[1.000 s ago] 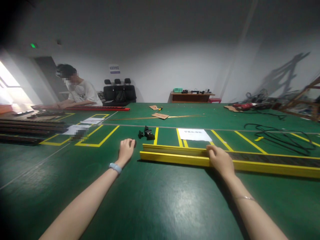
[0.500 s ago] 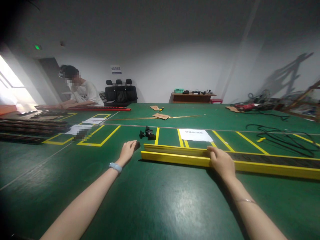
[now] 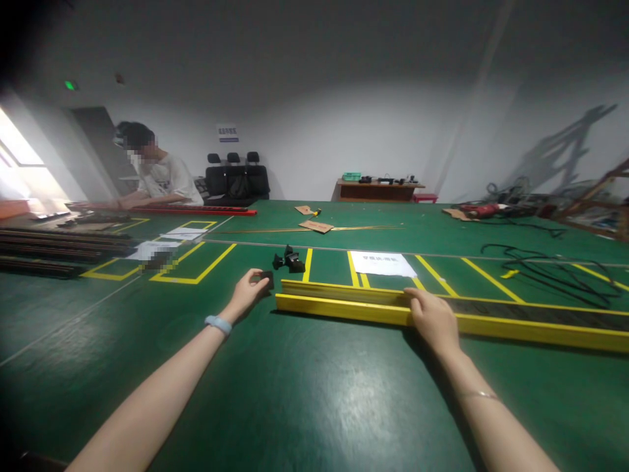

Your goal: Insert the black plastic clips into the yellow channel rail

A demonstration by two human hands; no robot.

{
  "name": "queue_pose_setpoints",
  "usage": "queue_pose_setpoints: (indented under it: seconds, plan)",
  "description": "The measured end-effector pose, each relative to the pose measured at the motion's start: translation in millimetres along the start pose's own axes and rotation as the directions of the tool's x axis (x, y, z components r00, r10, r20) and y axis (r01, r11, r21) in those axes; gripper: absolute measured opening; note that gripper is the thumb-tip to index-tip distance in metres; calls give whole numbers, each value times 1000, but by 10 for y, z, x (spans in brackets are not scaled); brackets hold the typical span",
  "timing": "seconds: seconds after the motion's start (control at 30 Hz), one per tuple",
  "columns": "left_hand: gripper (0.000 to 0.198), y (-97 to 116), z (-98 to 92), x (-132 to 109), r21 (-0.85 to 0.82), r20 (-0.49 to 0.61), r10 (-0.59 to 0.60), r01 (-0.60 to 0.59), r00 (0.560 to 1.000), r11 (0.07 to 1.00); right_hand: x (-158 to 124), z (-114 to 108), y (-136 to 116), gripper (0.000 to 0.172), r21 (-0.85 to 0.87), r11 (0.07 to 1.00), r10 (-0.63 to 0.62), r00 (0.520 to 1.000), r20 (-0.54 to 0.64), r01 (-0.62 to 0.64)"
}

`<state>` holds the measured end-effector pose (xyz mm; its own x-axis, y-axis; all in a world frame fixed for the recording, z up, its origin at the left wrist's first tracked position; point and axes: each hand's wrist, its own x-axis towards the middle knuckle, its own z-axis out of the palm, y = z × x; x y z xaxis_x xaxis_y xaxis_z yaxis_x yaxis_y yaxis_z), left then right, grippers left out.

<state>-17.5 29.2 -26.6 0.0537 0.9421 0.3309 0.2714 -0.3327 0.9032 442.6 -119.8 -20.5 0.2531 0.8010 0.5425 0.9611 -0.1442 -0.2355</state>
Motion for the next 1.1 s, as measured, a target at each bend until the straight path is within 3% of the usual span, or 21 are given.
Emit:
queue_pose_setpoints:
  seconds: [0.13,0.27,0.7,1.1]
  plan:
    - [36,59,-29,-15,-236,116,-107,132,987,963,1,-2,16,39,2,1000,-24,1000,7,24]
    - [32,93,-37,-41,-283,217,-168,227,962,932,-2,12,28,39,-8,999,-37,999,3,37]
    - [34,124,-2,-90,-274,354,-136,242,925,931,-7,27,31,40,-9,998,-58,998,-27,57]
    - [35,151,88,-107,-271,356,-140,245,924,931,-4,35,35,40,-17,1000,-26,1000,-4,26]
